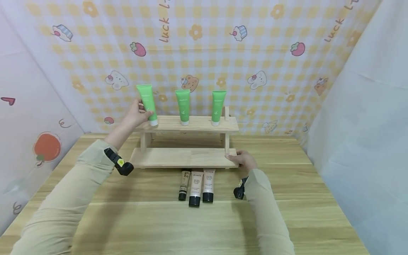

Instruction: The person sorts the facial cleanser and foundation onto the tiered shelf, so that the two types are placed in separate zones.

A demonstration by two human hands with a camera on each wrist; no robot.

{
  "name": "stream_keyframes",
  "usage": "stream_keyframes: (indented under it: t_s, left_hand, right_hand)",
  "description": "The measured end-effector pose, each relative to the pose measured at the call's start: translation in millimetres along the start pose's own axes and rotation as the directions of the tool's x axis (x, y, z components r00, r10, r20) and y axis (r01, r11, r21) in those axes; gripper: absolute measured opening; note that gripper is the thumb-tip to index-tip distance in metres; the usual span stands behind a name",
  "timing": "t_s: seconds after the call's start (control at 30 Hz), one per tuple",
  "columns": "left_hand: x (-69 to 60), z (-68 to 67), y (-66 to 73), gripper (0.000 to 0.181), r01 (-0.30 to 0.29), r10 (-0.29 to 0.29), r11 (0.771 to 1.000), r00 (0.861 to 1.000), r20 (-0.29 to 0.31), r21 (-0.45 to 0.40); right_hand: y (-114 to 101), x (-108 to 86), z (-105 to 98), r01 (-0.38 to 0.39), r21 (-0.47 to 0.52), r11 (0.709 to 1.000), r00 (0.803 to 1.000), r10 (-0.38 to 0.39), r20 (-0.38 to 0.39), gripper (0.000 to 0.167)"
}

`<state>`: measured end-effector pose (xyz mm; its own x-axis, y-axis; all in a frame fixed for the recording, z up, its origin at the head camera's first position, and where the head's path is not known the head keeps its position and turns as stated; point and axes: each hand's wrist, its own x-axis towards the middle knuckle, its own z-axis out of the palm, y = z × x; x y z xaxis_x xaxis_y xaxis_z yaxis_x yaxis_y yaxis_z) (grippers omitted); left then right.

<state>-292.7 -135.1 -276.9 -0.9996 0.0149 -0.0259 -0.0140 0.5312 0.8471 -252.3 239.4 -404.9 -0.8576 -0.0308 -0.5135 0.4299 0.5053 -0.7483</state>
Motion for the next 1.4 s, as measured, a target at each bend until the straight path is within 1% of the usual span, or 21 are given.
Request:
stream_keyframes:
  t_s: [0.07, 0.13, 0.2, 0.27, 0.3, 0.37, 0.43, 0.5, 0.53, 0.57, 0.63, 0.7, 0.73, 0.77, 0.83, 0.9, 0.97, 1.07, 1.17, 1.3, 1.4]
  left_hand:
    - [2.5, 2.7, -4.1, 0.055, -0.015, 0.015, 1.000, 1.000, -0.025, -0.015]
    - [4.3, 5.5, -8.0, 0.048, -0.048, 0.046, 0.999, 0.997, -0.060, -0.019]
    - [6.0, 8.3, -11.3, 0.041, -0.102, 0.101, 0.995, 0.989, -0.105, -0.005]
    - [9.0, 12.1, -13.2, 0.038, -0.145, 0.147, 0.989, 0.977, -0.156, 0.024]
    - [11.0, 14.5, -13.3, 0.040, -0.150, 0.152, 0.988, 0.974, -0.167, 0.024]
    - [16.7, 20.5, -12.5, 0.054, -0.117, 0.119, 0.993, 0.979, -0.164, 0.021]
    - [24.2, 29.0, -10.2, 0.073, -0.045, 0.045, 0.999, 0.989, -0.138, 0.005]
    - [30.2, 39.1, -6.7, 0.090, 0.045, -0.045, 0.999, 0.997, -0.066, 0.006]
    - [32.6, 44.1, -5.0, 0.089, 0.069, -0.068, 0.997, 0.997, -0.030, 0.035]
    - [34.5, 48.5, -3.3, 0.083, 0.078, -0.078, 0.995, 0.997, 0.002, 0.068]
    - [36.6, 55.6, -0.2, 0.065, 0.078, -0.086, 0.989, 0.994, 0.060, 0.127]
    - [37.8, 59.2, 2.9, 0.044, 0.052, -0.071, 0.984, 0.992, 0.102, 0.173]
    - [38.7, 59.6, 4.6, 0.036, 0.041, -0.061, 0.983, 0.992, 0.107, 0.181]
    - [40.1, 59.4, 5.9, 0.034, 0.033, -0.054, 0.982, 0.993, 0.109, 0.188]
    - [42.1, 57.0, 9.0, 0.037, 0.043, -0.064, 0.984, 0.991, 0.116, 0.175]
    - [45.3, 53.9, 9.3, 0.042, 0.067, -0.088, 0.986, 0.987, 0.131, 0.152]
    - [45.6, 46.2, 7.8, 0.047, 0.100, -0.119, 0.983, 0.986, 0.121, 0.153]
    - [44.4, 35.1, 3.1, 0.053, 0.148, -0.164, 0.977, 0.982, 0.097, 0.150]
    - [40.2, 25.4, 1.7, 0.056, 0.174, -0.187, 0.974, 0.979, 0.080, 0.144]
    - [33.4, 18.0, 3.0, 0.053, 0.181, -0.189, 0.979, 0.979, 0.081, 0.095]
    - [30.5, 14.7, 3.5, 0.053, 0.177, -0.177, 0.984, 0.982, 0.064, 0.018]
  right_hand:
    - [1.5, 1.6, 1.8, -0.001, -0.005, 1.000, 1.000, 0.001, 0.001, 0.071]
    - [2.5, 2.9, 3.1, 0.001, -0.002, 1.000, 1.000, -0.001, 0.005, 0.072]
    - [3.1, 3.8, 3.2, 0.005, 0.001, 1.000, 1.000, -0.005, 0.011, 0.072]
    - [3.1, 4.6, 2.5, 0.006, 0.011, 1.000, 1.000, -0.006, 0.012, 0.071]
    - [2.8, 4.3, 1.8, 0.010, 0.001, 1.000, 1.000, -0.010, 0.008, 0.071]
    - [2.2, 4.1, 0.9, 0.010, 0.006, 1.000, 1.000, -0.010, 0.002, 0.071]
    - [2.0, 3.6, 0.5, 0.010, 0.004, 1.000, 1.000, -0.010, 0.003, 0.070]
    - [2.7, 3.6, 1.2, -0.001, 0.001, 1.000, 1.000, 0.001, 0.008, 0.070]
    - [3.1, 3.8, 2.2, -0.008, -0.004, 1.000, 1.000, 0.008, 0.007, 0.071]
    - [3.5, 4.2, 3.4, -0.017, -0.008, 1.000, 1.000, 0.017, 0.008, 0.072]
    - [4.1, 5.3, 5.7, -0.024, -0.013, 1.000, 1.000, 0.024, 0.013, 0.074]
    - [3.8, 6.9, 7.2, -0.023, -0.001, 1.000, 1.000, 0.023, 0.006, 0.073]
    - [3.6, 7.3, 7.2, -0.018, -0.001, 1.000, 1.000, 0.018, -0.001, 0.072]
    - [3.4, 8.3, 6.8, -0.012, 0.015, 1.000, 1.000, 0.012, -0.004, 0.070]
    - [3.3, 9.7, 4.9, -0.006, 0.050, 0.999, 1.000, 0.006, -0.009, 0.067]
    - [4.3, 10.4, 1.9, -0.010, 0.065, 0.998, 1.000, 0.010, -0.009, 0.064]
    - [3.1, 10.3, 0.5, -0.013, 0.076, 0.997, 1.000, 0.014, -0.005, 0.067]
    - [2.9, 9.3, -1.0, -0.013, 0.054, 0.998, 1.000, 0.013, -0.001, 0.071]
    - [1.7, 7.1, -2.1, -0.010, 0.027, 1.000, 1.000, 0.010, 0.002, 0.076]
    - [0.0, 3.6, -1.6, -0.019, 0.033, 0.999, 1.000, 0.018, 0.007, 0.078]
    - [2.4, 7.3, -1.9, -0.025, 0.040, 0.999, 1.000, 0.024, 0.015, 0.083]
